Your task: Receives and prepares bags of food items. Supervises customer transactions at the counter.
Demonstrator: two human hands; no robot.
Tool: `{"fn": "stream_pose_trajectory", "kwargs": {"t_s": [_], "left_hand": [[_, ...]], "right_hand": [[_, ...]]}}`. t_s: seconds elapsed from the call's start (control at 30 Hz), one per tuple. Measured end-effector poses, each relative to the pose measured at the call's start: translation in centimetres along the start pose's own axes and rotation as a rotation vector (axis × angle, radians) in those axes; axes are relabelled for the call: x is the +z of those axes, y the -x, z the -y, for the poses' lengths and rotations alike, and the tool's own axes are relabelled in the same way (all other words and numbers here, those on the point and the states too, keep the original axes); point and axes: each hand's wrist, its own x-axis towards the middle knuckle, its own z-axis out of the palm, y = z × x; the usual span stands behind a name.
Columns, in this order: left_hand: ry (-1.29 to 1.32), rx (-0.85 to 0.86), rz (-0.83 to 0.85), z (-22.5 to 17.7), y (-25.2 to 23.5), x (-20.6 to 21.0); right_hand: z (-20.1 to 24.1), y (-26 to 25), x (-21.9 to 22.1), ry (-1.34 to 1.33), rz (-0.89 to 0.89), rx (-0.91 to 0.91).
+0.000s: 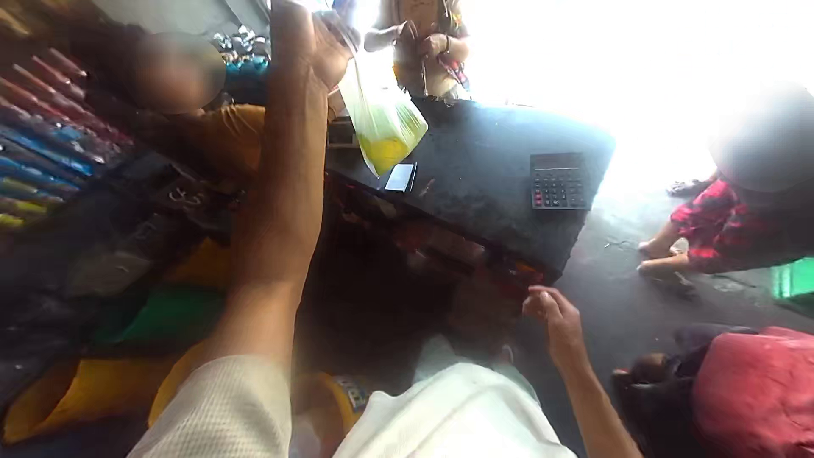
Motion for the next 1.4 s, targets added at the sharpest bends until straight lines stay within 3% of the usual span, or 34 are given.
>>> {"fn": "stream_pose_trajectory", "kwargs": {"t_s": [0.17, 0.27, 0.43, 0.67, 0.83, 0.97, 1.17, 1.4], "left_hand": [[-0.053, -0.081, -0.133, 8.2, -10.3, 0.7], [-0.060, -0.091, -0.166, 13.8, -16.1, -0.1], [0.030, -0.201, -0.079, 22.6, -23.0, -3.1], [-0.006, -0.372, 0.196, 29.4, -30.4, -6.6], [-0.082, -0.447, 0.324, 35.4, -34.0, -9.5], [-0.058, -0.454, 0.325, 37.6, -37.0, -10.7], [-0.119, -0.508, 0.299, 38.3, -37.3, -11.5], [-0.212, -0.497, 0.353, 39.6, -37.1, -13.9]], "right_hand": [[4.3, -9.5, 1.9, 0.036, 0.007, -0.130], [4.3, -13.0, 3.4, 0.067, -0.055, -0.180], [0.4, -12.7, 7.9, 0.073, -0.241, -0.083], [-3.0, -11.3, 22.7, -0.173, -0.259, 0.117], [-2.3, -13.7, 27.3, -0.107, -0.246, 0.088], [-1.0, -15.8, 27.6, -0.050, -0.322, 0.037], [-0.6, -16.1, 28.5, -0.084, -0.440, 0.058], [-2.0, -16.8, 31.0, -0.037, -0.368, 0.147]]}}
